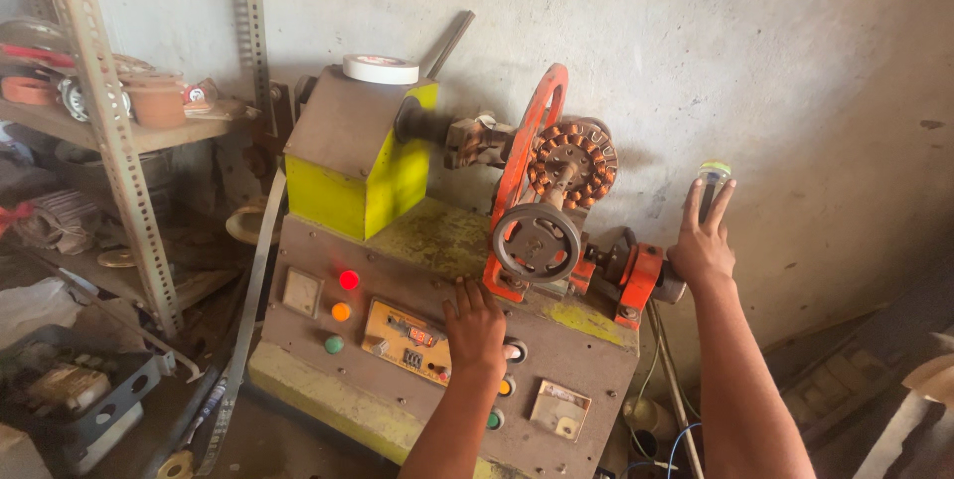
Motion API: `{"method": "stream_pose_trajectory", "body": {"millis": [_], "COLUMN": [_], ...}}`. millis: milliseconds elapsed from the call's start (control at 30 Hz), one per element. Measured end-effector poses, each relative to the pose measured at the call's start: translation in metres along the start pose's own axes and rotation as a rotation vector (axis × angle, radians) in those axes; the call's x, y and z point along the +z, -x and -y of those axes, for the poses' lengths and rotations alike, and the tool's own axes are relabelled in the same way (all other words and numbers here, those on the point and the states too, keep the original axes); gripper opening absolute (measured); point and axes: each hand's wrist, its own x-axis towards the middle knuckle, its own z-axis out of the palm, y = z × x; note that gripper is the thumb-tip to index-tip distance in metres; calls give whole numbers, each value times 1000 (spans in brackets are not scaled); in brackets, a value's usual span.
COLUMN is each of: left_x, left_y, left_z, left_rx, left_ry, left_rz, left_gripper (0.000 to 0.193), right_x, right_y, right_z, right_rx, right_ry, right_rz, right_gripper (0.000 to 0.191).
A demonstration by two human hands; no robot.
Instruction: The person operates a motor winding machine, securing a copper-wound stator core onto the spindle, then repeatedly presses the control panel buttons and turns the handwheel to wind additional copper wire onto the stator. The person periodically stops to adjust the stator and inspect the winding progress.
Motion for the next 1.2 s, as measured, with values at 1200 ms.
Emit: {"method": "stream_pose_trajectory", "body": {"millis": [1200], "left_x": [-11], "left_y": [4], "left_z": [1], "left_rx": [-12], "left_ry": [36], "left_rz": [85], "left_gripper": [120], "right_x": [2], "right_y": [-2], "right_z": [0], "right_rx": [26], "right_ry": [-13], "right_rz": [20], "right_gripper": [119]}}
